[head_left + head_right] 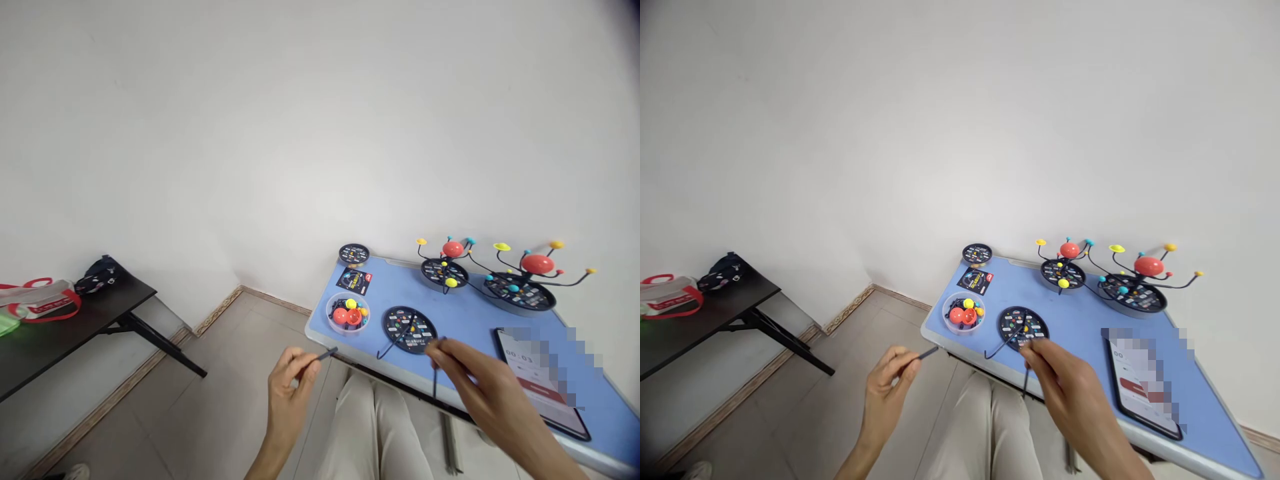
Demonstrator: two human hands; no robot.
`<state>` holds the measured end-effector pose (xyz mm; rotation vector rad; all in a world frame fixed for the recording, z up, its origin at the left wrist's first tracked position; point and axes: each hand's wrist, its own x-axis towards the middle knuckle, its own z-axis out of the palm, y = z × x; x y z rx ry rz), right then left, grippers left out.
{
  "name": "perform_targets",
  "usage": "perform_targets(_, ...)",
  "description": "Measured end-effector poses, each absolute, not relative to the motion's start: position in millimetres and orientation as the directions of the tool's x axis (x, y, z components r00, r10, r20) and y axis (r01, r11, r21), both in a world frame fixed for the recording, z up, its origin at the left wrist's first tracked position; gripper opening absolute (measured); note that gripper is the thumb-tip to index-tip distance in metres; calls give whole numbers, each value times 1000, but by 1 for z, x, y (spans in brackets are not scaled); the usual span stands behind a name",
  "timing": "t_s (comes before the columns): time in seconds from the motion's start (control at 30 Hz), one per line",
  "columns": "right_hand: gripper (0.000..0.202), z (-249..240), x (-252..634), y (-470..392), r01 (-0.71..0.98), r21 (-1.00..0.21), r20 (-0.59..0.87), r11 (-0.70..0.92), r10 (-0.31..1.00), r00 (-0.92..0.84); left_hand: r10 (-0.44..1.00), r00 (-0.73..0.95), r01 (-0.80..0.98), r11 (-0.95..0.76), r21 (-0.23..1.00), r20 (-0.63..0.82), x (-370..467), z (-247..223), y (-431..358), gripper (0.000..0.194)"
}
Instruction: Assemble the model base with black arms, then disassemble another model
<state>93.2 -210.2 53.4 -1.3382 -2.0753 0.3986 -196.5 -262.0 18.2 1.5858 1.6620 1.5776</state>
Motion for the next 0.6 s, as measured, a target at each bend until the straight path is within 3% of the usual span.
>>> perform_targets(0.1,36,87,52,-139,816,-345,243,464,884,-399,816,-349,419,-303,856,460,-196,17,-218,24)
perform_targets(0.17,26,97,24,-99,875,-184,95,447,894,-437,806,-369,399,-312,862,463,-198,11,-196,27)
perform_targets(0.27,25,92,-14,-62,835,43,-109,549,833,-542,811,-377,397,-295,869,448,-203,-3,-174,33)
perform_targets(0.37,26,74,-40,-48,762,109,-189,638,766,-614,826,-368,424,-259,868,426,-206,-15,-163,37)
perform_targets(0.6,33,44,-61,-44,717,172,-195,675,737,-647,868,-312,483,-205,851,386,-205,-26,-160,31)
